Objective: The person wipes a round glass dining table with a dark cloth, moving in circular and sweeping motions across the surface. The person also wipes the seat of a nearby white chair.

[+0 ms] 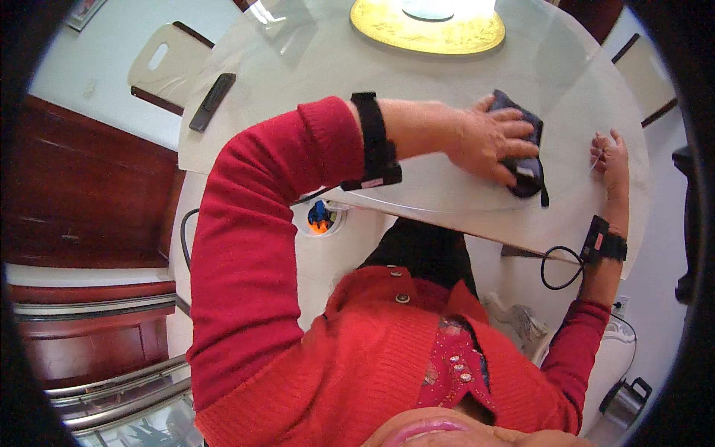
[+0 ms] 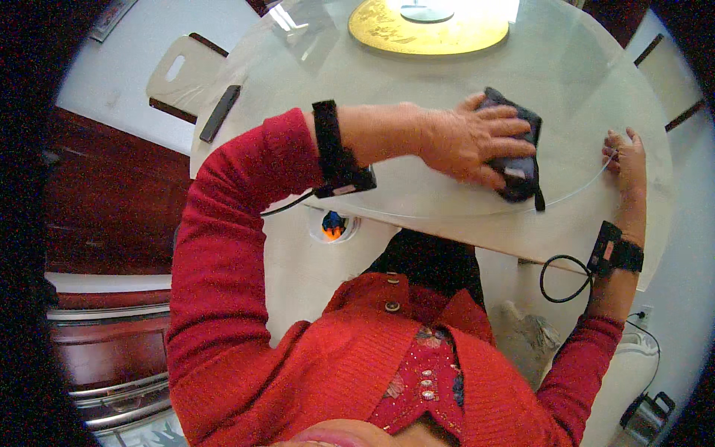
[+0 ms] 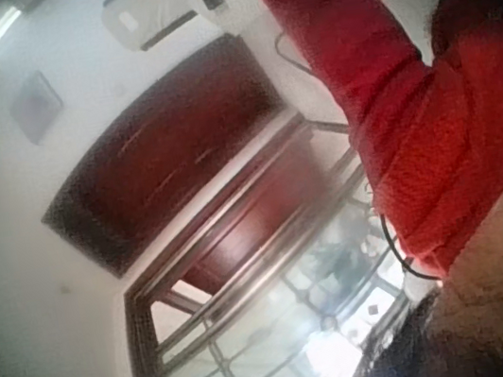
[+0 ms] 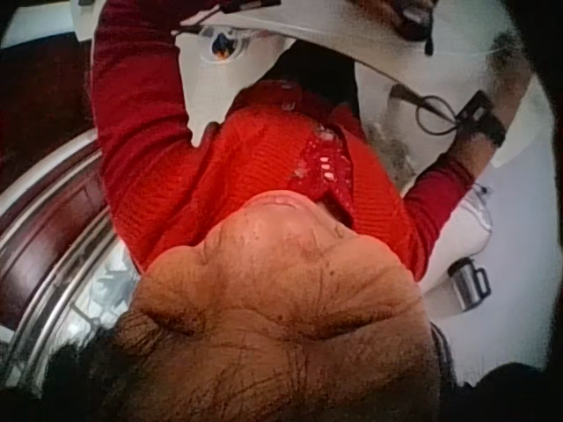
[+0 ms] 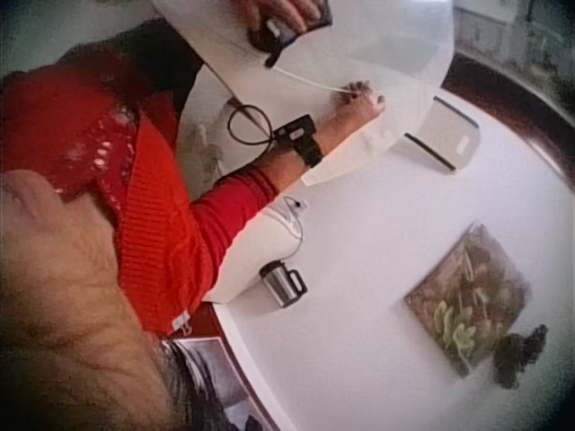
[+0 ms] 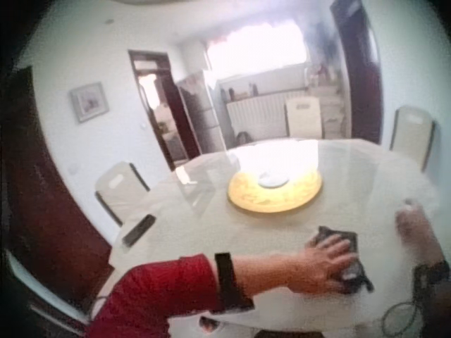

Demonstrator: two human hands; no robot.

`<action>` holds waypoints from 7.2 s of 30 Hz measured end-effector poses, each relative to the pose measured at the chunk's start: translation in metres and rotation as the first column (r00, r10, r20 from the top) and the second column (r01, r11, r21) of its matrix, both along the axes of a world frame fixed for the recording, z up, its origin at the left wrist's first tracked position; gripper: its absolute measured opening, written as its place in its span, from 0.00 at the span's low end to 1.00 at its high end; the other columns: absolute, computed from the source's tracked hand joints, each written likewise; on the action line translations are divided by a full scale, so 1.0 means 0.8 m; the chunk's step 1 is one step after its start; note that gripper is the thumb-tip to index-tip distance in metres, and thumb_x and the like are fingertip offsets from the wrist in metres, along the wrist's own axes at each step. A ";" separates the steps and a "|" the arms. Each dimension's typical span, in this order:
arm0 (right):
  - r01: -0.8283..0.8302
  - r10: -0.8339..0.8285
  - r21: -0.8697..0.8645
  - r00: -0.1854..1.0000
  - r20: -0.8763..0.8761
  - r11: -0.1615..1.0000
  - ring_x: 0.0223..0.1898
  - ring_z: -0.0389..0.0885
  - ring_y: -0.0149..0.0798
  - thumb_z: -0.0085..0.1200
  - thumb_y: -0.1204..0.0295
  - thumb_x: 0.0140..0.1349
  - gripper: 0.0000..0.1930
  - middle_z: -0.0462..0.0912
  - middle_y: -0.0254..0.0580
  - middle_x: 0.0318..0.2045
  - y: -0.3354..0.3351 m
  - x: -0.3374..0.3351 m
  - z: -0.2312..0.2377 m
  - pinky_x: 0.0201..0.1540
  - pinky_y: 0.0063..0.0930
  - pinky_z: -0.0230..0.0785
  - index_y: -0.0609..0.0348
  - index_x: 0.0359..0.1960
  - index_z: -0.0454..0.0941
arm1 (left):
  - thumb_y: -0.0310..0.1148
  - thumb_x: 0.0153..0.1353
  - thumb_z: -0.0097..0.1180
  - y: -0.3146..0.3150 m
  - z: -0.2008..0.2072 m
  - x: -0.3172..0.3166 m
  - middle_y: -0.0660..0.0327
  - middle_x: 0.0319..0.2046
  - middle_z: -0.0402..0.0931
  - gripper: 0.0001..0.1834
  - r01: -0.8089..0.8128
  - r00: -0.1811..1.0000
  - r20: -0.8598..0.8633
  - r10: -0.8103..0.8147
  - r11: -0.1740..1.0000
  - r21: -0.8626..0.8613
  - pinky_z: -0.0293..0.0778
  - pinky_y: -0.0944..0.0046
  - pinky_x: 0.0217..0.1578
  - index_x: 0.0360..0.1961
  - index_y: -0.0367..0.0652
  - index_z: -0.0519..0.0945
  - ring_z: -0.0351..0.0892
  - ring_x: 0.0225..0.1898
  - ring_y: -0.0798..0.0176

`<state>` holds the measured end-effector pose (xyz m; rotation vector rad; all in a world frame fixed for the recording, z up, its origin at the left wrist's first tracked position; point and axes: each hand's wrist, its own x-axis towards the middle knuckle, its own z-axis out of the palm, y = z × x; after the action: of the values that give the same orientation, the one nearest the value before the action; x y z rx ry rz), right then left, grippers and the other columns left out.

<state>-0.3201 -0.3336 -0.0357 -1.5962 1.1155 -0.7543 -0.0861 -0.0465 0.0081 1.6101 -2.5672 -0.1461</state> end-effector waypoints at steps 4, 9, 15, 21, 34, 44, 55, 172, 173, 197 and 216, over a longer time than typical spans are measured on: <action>-0.007 0.007 -0.004 0.999 0.042 1.000 0.28 0.76 0.31 0.60 0.64 0.57 0.38 0.79 0.44 0.34 0.012 0.001 0.004 0.28 0.25 0.71 0.63 0.65 0.54 | 0.57 0.61 0.47 -0.010 -0.008 0.107 0.53 0.68 0.51 0.35 -0.205 0.977 0.057 0.206 0.979 -0.014 0.40 0.42 0.66 0.66 0.53 0.59 0.46 0.69 0.49; -0.016 0.016 -0.009 1.000 0.012 1.000 0.27 0.75 0.31 0.60 0.64 0.58 0.38 0.79 0.42 0.32 0.021 0.005 0.011 0.27 0.23 0.69 0.63 0.65 0.54 | 0.52 0.64 0.42 0.054 -0.004 0.322 0.52 0.61 0.64 0.28 -0.657 0.754 0.087 0.652 0.750 0.074 0.56 0.54 0.63 0.61 0.49 0.68 0.62 0.62 0.49; -0.008 0.008 -0.010 0.999 0.040 1.000 0.25 0.73 0.30 0.60 0.64 0.58 0.37 0.77 0.39 0.29 0.018 0.007 0.004 0.24 0.21 0.65 0.63 0.65 0.55 | 0.58 0.64 0.37 0.129 -0.017 0.377 0.48 0.65 0.58 0.33 -0.969 0.233 0.177 0.956 0.244 -0.046 0.53 0.50 0.64 0.67 0.56 0.59 0.57 0.66 0.46; -0.013 0.014 -0.035 1.000 0.019 0.999 0.25 0.72 0.28 0.61 0.65 0.57 0.37 0.77 0.38 0.28 0.004 0.006 -0.002 0.22 0.21 0.65 0.62 0.65 0.55 | 0.57 0.65 0.38 0.035 -0.010 0.184 0.55 0.70 0.45 0.35 -0.629 0.755 0.229 0.615 0.777 -0.016 0.36 0.42 0.67 0.69 0.56 0.52 0.39 0.72 0.51; -0.023 0.023 -0.030 1.000 -0.015 0.999 0.27 0.75 0.31 0.58 0.66 0.59 0.37 0.78 0.41 0.31 0.025 0.008 0.011 0.26 0.23 0.69 0.64 0.66 0.53 | 0.51 0.63 0.45 0.020 -0.021 0.313 0.48 0.50 0.72 0.27 -0.552 0.833 -0.028 0.552 0.829 -0.089 0.64 0.55 0.56 0.55 0.42 0.71 0.69 0.54 0.46; 0.001 -0.005 -0.048 0.997 -0.073 0.999 0.26 0.74 0.31 0.59 0.67 0.58 0.37 0.77 0.42 0.30 0.038 0.012 0.022 0.25 0.26 0.69 0.65 0.65 0.53 | 0.55 0.65 0.39 0.194 -0.020 0.310 0.56 0.71 0.44 0.36 -0.896 0.432 0.244 0.868 0.443 0.010 0.40 0.43 0.67 0.70 0.53 0.52 0.41 0.72 0.54; 0.002 -0.002 -0.002 0.998 -0.057 1.000 0.24 0.73 0.29 0.57 0.61 0.59 0.33 0.76 0.40 0.30 0.016 0.004 0.007 0.25 0.23 0.68 0.63 0.62 0.60 | 0.38 0.53 0.57 0.261 0.002 0.088 0.56 0.70 0.48 0.39 -0.541 0.838 0.096 0.538 0.841 0.015 0.34 0.45 0.68 0.67 0.54 0.58 0.40 0.72 0.50; -0.008 0.008 -0.003 0.998 -0.055 1.000 0.23 0.75 0.32 0.60 0.59 0.57 0.39 0.76 0.40 0.27 0.035 0.008 0.029 0.18 0.27 0.66 0.62 0.65 0.54 | 0.49 0.60 0.52 0.093 -0.002 -0.091 0.46 0.68 0.47 0.36 -0.245 0.959 -0.132 0.250 0.968 0.052 0.40 0.27 0.61 0.67 0.51 0.56 0.40 0.69 0.37; -0.010 0.010 0.010 0.999 -0.037 1.000 0.23 0.75 0.32 0.60 0.59 0.57 0.39 0.76 0.40 0.28 0.033 0.009 0.028 0.19 0.26 0.66 0.62 0.65 0.54 | 0.49 0.60 0.51 0.073 0.003 -0.095 0.46 0.68 0.47 0.36 -0.179 0.976 -0.111 0.186 0.981 0.071 0.40 0.27 0.61 0.67 0.51 0.56 0.40 0.70 0.38; -0.014 0.012 -0.013 0.989 -0.150 1.000 0.26 0.74 0.28 0.56 0.55 0.57 0.34 0.77 0.40 0.32 0.005 -0.004 0.002 0.22 0.22 0.64 0.66 0.59 0.62 | 0.54 0.66 0.37 0.183 -0.018 0.413 0.49 0.68 0.51 0.35 -0.952 0.307 0.155 0.939 0.305 0.036 0.45 0.53 0.67 0.68 0.47 0.55 0.44 0.70 0.49; -0.047 0.063 0.077 0.970 -0.234 0.996 0.23 0.72 0.30 0.61 0.57 0.52 0.44 0.75 0.43 0.29 0.037 -0.008 0.029 0.19 0.20 0.63 0.69 0.65 0.53 | 0.52 0.63 0.45 0.135 0.005 0.336 0.54 0.70 0.45 0.35 -0.691 0.715 0.219 0.664 0.719 0.074 0.39 0.53 0.69 0.68 0.50 0.56 0.39 0.71 0.49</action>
<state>-0.3266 -0.3039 -0.0128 -1.6807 1.2478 -0.4915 0.1830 0.0615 0.0122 2.6172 -1.8998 -0.1341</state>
